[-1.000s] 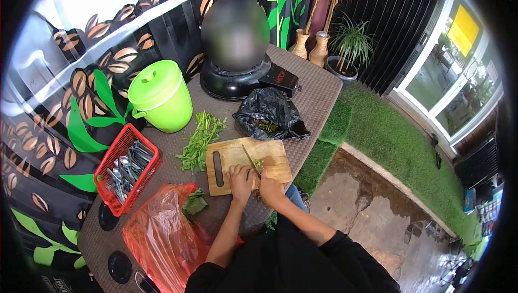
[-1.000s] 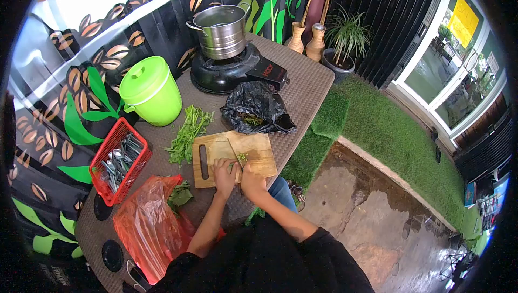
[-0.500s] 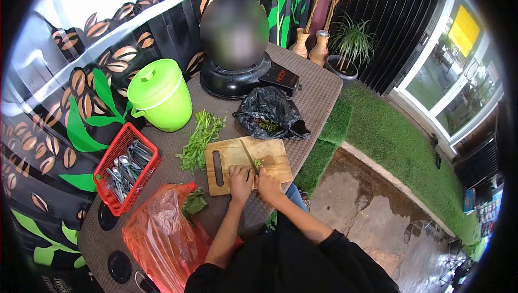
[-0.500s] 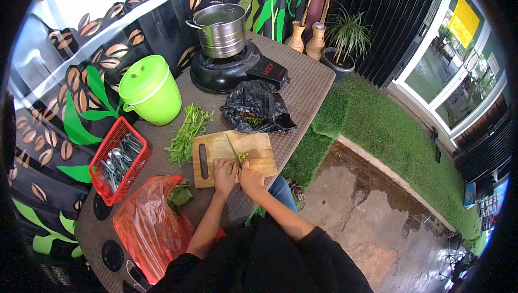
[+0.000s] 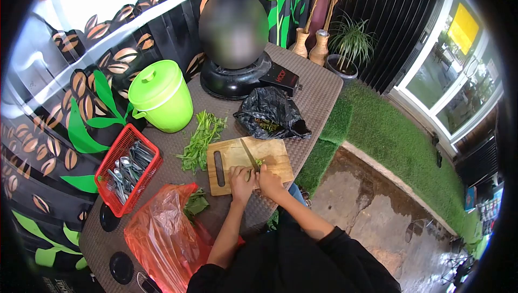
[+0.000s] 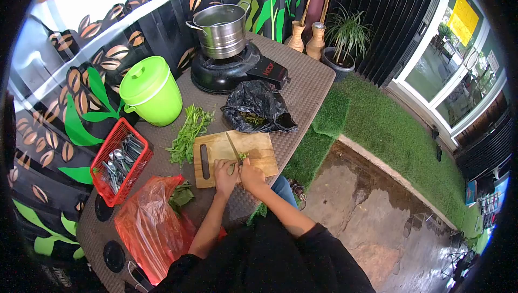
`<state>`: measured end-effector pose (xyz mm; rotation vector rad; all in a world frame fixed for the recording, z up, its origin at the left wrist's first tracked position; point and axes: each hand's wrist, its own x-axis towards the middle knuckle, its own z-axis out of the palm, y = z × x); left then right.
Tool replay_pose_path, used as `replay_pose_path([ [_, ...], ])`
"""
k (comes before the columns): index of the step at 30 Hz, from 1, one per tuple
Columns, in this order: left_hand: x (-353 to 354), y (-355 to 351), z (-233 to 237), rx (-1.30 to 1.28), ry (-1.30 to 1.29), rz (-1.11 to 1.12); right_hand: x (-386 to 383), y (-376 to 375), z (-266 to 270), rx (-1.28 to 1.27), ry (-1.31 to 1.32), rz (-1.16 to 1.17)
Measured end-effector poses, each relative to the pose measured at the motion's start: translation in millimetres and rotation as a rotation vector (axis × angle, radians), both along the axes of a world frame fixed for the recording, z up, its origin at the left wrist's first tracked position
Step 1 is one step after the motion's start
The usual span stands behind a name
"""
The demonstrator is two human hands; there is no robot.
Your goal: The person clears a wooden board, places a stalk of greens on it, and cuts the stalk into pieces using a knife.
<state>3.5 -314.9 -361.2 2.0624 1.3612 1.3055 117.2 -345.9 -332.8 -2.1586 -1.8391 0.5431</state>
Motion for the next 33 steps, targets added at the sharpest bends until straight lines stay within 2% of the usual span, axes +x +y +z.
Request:
replay_pose_path([
  [3, -4, 0, -2, 0.032, 0.022, -0.024, -6, -19, 1, 0.063, -0.004, -0.032],
  [7, -1, 0, 1, 0.011, -0.017, -0.021, -17, -16, -5, 0.015, -0.035, -0.085],
  [13, -2, 0, -3, -0.14, -0.135, 0.019, 0, -5, -4, 0.052, 0.029, 0.033],
  [15, -3, 2, -3, -0.018, 0.008, 0.018, -6, -17, -6, 0.053, -0.016, -0.027],
  [21, -2, -1, 3, -0.114, 0.022, 0.019, -5, 3, -5, -0.064, 0.023, -0.042],
  [25, -2, -1, 5, -0.081, 0.003, 0.02, -1, -5, -3, 0.005, 0.062, 0.008],
  [27, -1, -1, 7, -0.04, 0.054, 0.008, -9, -19, -8, 0.078, -0.002, -0.025],
  [33, 0, 1, 3, -0.053, 0.064, 0.047, -4, 3, -6, -0.002, -0.007, -0.007],
])
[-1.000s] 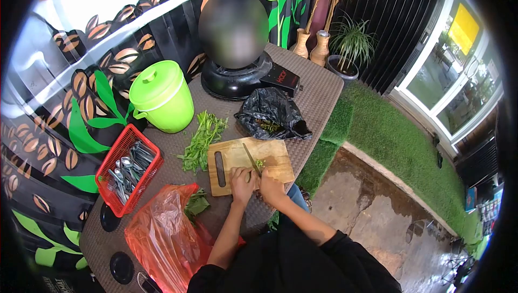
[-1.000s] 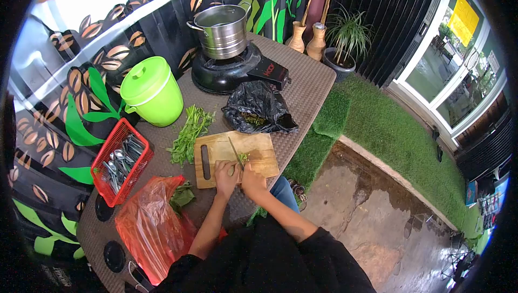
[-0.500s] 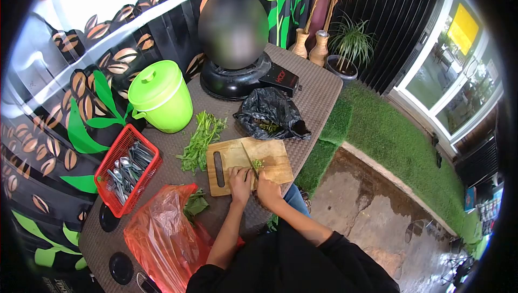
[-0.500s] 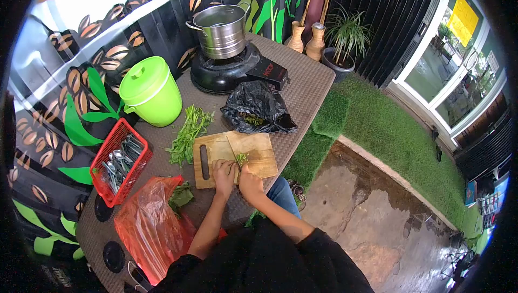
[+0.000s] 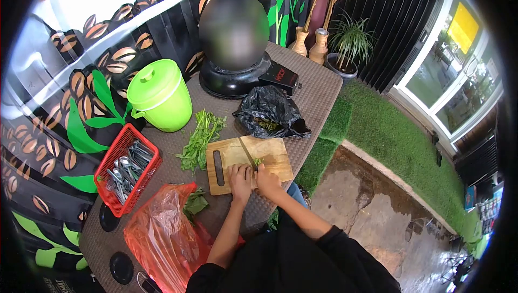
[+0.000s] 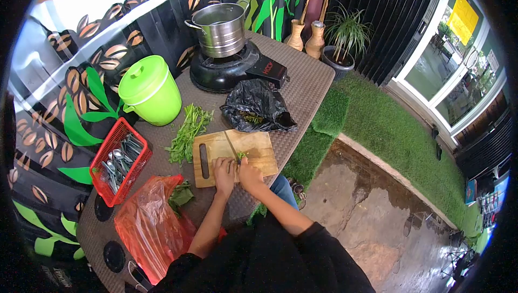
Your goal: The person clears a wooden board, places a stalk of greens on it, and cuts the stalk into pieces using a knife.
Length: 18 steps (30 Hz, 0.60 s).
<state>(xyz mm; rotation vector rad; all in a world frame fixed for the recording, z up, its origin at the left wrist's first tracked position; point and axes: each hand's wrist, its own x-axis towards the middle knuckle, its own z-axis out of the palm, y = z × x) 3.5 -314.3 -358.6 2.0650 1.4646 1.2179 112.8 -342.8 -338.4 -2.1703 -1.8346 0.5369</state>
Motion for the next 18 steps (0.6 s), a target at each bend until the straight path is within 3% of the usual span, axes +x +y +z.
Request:
replay_pose_path([
  [7, 1, 4, 1, -0.021, -0.116, 0.064, -11, -21, 3, 0.022, -0.014, -0.035],
  [13, 0, 0, -3, 0.007, -0.085, 0.056, 1, -2, 9, -0.028, 0.012, 0.015],
  [18, 0, -1, 2, 0.059, -0.041, 0.025, -12, -19, -11, 0.072, -0.026, -0.042],
])
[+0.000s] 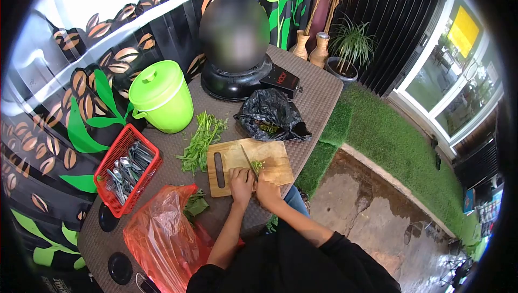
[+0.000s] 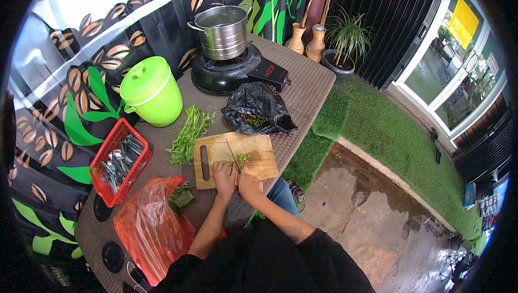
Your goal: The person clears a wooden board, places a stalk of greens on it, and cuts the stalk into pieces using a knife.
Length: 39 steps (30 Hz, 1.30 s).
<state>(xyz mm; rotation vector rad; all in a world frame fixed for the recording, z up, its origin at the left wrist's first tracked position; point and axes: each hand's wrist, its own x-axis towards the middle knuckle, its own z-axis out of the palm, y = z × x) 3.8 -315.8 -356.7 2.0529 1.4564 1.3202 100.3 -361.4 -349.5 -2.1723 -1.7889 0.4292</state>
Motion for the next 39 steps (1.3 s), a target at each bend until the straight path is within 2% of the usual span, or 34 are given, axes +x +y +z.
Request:
replay_pose_path([
  [6, 0, 0, 0, -0.022, -0.013, -0.016, 7, 19, 15, -0.051, 0.028, 0.043],
  [9, -1, -1, 2, -0.01, -0.027, -0.019, 3, 2, 21, -0.003, 0.017, 0.054],
  [11, -2, 1, -1, -0.008, -0.033, -0.013, -5, 1, -1, 0.002, -0.008, 0.03],
  [15, -3, 1, 2, -0.103, -0.075, -0.015, 2, 17, 4, -0.066, 0.032, 0.039],
  [19, -6, 2, 1, -0.104, -0.07, 0.027, 7, 11, 8, -0.001, 0.053, 0.077],
  [24, -5, 1, -2, -0.046, -0.044, -0.028, -5, 2, 3, -0.062, 0.057, 0.013],
  [30, -6, 3, -7, 0.002, -0.017, -0.048, 6, 9, 12, -0.031, 0.106, 0.046],
  [34, -4, 3, -5, 0.001, -0.006, -0.036, -7, 1, 3, -0.035, 0.039, -0.027],
  [39, -4, 2, -8, -0.055, -0.063, -0.021, 3, 17, 9, 0.007, 0.051, 0.04],
])
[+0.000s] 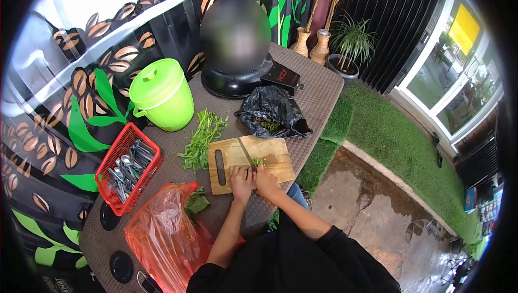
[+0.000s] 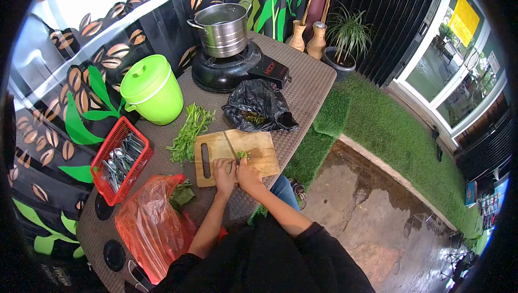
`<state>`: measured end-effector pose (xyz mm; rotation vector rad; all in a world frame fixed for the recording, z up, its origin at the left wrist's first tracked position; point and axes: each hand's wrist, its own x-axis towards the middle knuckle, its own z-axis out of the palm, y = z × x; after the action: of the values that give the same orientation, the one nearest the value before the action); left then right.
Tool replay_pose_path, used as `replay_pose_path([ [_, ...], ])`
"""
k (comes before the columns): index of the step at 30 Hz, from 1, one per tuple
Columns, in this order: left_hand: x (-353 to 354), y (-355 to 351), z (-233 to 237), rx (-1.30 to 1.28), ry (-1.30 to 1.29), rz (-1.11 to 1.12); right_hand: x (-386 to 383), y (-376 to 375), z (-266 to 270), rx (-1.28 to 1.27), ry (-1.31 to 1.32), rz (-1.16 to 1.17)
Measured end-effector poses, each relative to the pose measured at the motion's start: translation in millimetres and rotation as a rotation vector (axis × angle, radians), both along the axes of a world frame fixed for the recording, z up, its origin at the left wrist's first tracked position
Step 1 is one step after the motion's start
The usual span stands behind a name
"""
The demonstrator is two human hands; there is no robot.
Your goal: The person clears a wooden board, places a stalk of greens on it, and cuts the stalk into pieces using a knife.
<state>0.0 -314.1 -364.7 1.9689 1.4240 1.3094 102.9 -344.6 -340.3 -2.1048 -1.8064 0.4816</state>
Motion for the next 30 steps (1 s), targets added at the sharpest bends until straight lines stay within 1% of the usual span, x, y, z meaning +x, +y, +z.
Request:
replay_pose_path([
  [1, 0, 0, 1, 0.002, 0.001, 0.002, -1, -2, 2, 0.002, 0.001, 0.002],
  [3, 0, -1, 2, -0.002, -0.026, 0.014, -5, -12, 0, -0.072, 0.005, -0.034],
  [5, 0, 0, 2, -0.007, -0.026, 0.035, -11, -17, -9, -0.063, -0.015, -0.04],
  [10, -1, -2, 3, 0.005, -0.003, 0.07, 0, -7, -2, -0.055, -0.053, -0.039],
  [14, -2, 1, -3, 0.049, 0.021, 0.046, 12, -4, 5, -0.076, 0.019, -0.009],
  [19, 2, 0, 3, 0.009, -0.013, 0.034, 19, -11, 7, -0.053, 0.098, 0.001],
  [26, -1, -1, 6, 0.015, 0.02, -0.014, 17, -18, 0, -0.028, 0.02, 0.014],
  [30, -1, -1, -4, 0.014, 0.073, -0.058, 18, -19, 0, -0.009, -0.036, 0.042],
])
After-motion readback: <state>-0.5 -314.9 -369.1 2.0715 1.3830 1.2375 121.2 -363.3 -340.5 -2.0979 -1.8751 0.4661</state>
